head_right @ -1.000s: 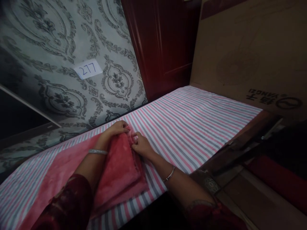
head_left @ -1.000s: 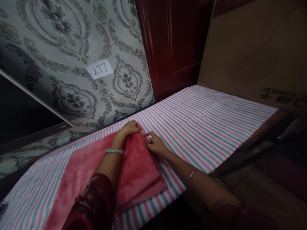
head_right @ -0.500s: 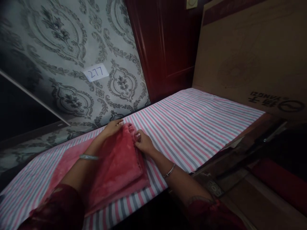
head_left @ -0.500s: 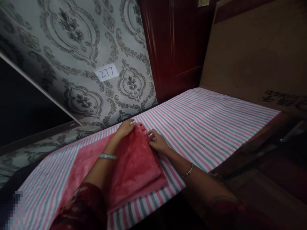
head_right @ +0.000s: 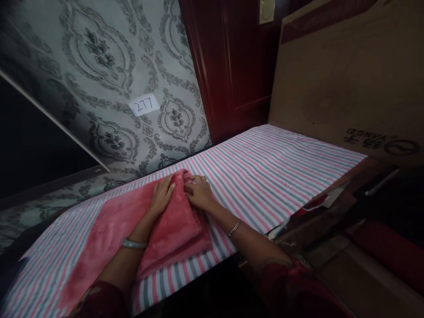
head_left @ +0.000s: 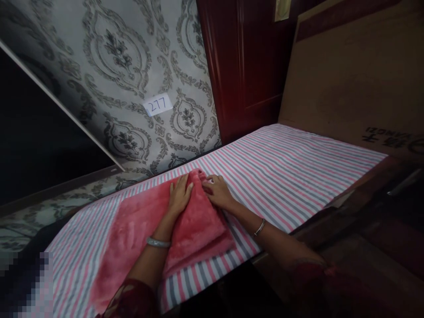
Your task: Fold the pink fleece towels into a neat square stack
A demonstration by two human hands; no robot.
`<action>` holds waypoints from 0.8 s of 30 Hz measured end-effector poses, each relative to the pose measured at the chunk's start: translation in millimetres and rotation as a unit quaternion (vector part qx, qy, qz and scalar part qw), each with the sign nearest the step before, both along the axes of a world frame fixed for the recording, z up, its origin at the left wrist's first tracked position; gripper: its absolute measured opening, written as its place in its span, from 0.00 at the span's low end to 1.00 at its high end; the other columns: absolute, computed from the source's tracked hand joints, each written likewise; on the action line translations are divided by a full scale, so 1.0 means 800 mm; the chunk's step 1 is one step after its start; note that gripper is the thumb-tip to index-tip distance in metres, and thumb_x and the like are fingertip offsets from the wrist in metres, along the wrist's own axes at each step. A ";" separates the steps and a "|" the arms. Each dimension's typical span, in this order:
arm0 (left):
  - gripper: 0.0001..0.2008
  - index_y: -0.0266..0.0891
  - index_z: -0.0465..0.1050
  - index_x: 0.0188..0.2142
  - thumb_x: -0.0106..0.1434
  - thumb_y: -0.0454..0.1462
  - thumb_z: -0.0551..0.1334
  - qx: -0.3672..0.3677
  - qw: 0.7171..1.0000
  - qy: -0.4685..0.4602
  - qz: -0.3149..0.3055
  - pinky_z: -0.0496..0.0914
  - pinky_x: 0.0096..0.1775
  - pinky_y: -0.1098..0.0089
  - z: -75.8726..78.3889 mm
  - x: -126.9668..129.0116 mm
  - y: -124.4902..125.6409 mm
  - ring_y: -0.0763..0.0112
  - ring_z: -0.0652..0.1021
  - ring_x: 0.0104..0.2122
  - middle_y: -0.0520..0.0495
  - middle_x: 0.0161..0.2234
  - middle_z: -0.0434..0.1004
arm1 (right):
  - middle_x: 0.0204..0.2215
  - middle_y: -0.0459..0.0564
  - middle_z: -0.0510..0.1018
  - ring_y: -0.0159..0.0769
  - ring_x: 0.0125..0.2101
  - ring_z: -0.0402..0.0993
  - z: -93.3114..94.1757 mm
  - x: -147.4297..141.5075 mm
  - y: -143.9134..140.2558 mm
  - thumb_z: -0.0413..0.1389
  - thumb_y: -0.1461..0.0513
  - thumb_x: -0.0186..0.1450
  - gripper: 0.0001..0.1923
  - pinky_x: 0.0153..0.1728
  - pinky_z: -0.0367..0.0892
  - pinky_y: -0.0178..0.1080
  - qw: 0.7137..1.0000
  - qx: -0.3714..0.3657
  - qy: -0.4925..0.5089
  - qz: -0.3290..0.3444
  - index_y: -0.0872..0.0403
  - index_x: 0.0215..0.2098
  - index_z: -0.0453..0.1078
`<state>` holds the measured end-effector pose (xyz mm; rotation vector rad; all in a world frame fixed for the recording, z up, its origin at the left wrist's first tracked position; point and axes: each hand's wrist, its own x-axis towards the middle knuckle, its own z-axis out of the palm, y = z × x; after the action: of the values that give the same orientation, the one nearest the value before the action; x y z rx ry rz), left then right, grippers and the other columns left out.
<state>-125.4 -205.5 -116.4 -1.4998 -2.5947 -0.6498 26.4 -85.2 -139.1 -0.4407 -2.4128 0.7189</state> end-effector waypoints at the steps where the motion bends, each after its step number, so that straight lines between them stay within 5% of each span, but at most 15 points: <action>1: 0.26 0.43 0.58 0.68 0.72 0.41 0.46 0.014 1.000 -0.011 -0.006 0.49 0.66 0.45 -0.001 -0.004 -0.001 0.58 0.61 0.67 0.40 0.67 0.61 | 0.55 0.57 0.70 0.49 0.51 0.61 0.008 -0.001 -0.005 0.58 0.54 0.66 0.20 0.52 0.59 0.48 1.000 0.009 0.005 0.000 0.48 0.56 0.74; 6: 0.27 0.46 0.59 0.67 0.70 0.37 0.49 -0.020 0.994 0.022 -0.110 0.47 0.67 0.46 -0.005 -0.007 -0.005 0.60 0.60 0.68 0.42 0.68 0.60 | 0.43 0.53 0.79 0.45 0.44 0.68 0.021 0.005 -0.018 0.51 0.57 0.71 0.15 0.44 0.60 0.42 0.999 0.004 -0.042 0.022 0.49 0.52 0.75; 11: 0.26 0.47 0.61 0.67 0.70 0.41 0.53 -0.062 0.990 0.070 -0.104 0.43 0.66 0.42 -0.005 0.006 -0.002 0.55 0.57 0.69 0.41 0.69 0.57 | 0.40 0.51 0.81 0.41 0.40 0.71 0.004 0.018 -0.011 0.48 0.62 0.71 0.17 0.41 0.61 0.38 0.996 -0.076 -0.047 0.001 0.49 0.51 0.75; 19: 0.25 0.45 0.62 0.65 0.70 0.38 0.50 0.154 0.982 -0.013 -0.111 0.61 0.61 0.53 -0.005 0.002 -0.011 0.59 0.67 0.61 0.41 0.61 0.68 | 0.39 0.50 0.82 0.39 0.37 0.75 0.023 0.007 -0.029 0.54 0.66 0.64 0.16 0.37 0.62 0.35 0.994 -0.106 0.002 0.022 0.50 0.48 0.76; 24: 0.29 0.44 0.69 0.59 0.60 0.27 0.53 0.123 0.967 0.009 -0.225 0.70 0.50 0.61 -0.003 0.012 -0.012 0.64 0.72 0.45 0.44 0.43 0.69 | 0.36 0.49 0.83 0.38 0.36 0.78 0.025 -0.001 -0.029 0.55 0.63 0.65 0.10 0.39 0.66 0.36 0.984 -0.177 0.015 0.016 0.52 0.41 0.78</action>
<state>-115.5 -214.8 -118.5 -2.0029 -2.0656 -0.9477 25.2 -108.6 -118.7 -0.5264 -2.2713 1.1686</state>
